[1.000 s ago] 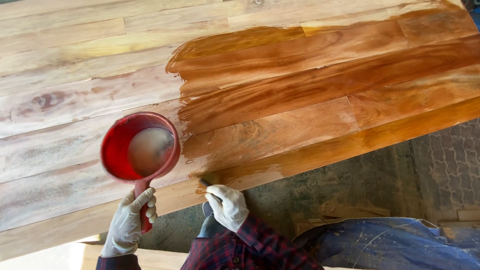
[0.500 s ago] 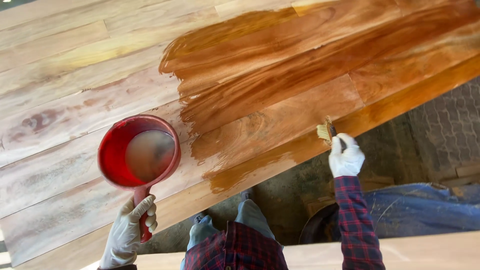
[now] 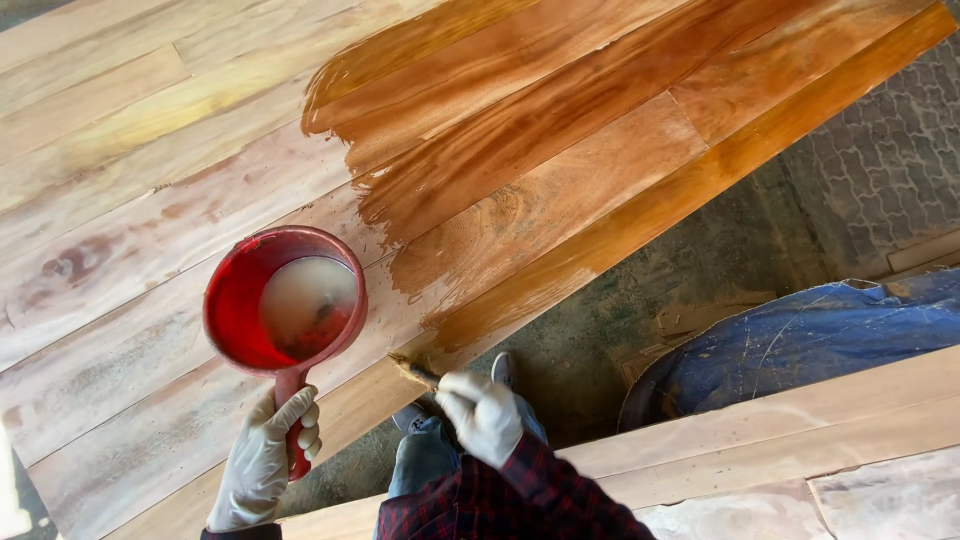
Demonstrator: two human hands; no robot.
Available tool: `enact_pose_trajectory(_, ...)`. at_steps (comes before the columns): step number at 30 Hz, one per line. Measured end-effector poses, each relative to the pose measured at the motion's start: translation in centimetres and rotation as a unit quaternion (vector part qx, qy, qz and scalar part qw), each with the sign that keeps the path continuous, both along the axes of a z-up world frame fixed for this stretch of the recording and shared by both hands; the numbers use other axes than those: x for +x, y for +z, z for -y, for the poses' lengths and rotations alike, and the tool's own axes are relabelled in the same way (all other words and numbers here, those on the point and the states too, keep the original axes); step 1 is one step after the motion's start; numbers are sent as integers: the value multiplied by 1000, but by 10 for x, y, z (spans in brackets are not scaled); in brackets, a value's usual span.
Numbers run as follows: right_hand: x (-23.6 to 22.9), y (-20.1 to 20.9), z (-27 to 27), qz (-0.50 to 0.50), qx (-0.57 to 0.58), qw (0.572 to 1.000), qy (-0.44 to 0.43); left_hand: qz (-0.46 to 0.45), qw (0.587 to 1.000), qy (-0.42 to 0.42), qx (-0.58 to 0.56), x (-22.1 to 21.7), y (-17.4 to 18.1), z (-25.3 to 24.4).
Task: The person holds a red container of wood stain in one hand and a brush in the other, brushing the stain across the surface of a large wooden panel, dipping the brush back into the container and working the liquid over untreated sections of the board.
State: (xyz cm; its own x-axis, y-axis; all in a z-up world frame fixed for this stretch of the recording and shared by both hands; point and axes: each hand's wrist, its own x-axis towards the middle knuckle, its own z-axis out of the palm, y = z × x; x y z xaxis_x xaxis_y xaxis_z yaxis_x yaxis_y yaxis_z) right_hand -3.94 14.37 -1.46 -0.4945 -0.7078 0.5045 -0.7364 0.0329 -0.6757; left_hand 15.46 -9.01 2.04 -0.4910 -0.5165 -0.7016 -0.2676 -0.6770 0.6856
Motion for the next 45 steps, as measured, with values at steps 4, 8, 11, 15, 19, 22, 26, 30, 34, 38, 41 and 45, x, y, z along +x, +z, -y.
enact_pose_trajectory(4,-91,-41,-34,424,2,899,-106,14,1000,11,-4,10,7,-4)
enact_pose_trajectory(8,-196,-22,-98,426,-62,861,-270,47,998,30,-3,13,21,-6)
enact_pose_trajectory(11,-254,-31,-145,207,-58,918,-333,61,998,17,-23,12,27,-5)
enact_pose_trajectory(15,-243,-23,-129,-8,54,922,-384,36,999,8,-24,10,11,-2)
enact_pose_trajectory(19,-165,-56,-89,-247,341,871,-252,23,1000,1,-20,-3,8,0)
enact_pose_trajectory(22,-94,-51,-64,-209,357,903,-119,12,1000,-10,-11,-10,2,2)
enact_pose_trajectory(26,-29,-26,-46,-14,336,941,-42,6,1000,-21,0,-20,0,0)
enact_pose_trajectory(30,-6,23,-26,-34,44,998,-42,4,999,-30,9,-25,3,-1)
enact_pose_trajectory(34,-46,-35,-25,343,9,937,-64,14,999,-29,-1,-23,6,-4)
enact_pose_trajectory(38,-154,-51,-62,498,-112,842,-175,10,1000,-14,5,-15,3,-1)
enact_pose_trajectory(41,-221,-50,-107,318,-105,900,-280,-1,1000,-17,-6,-10,9,-2)
enact_pose_trajectory(45,-246,-26,-96,99,-57,925,-362,16,1000,-9,-16,-5,11,-2)
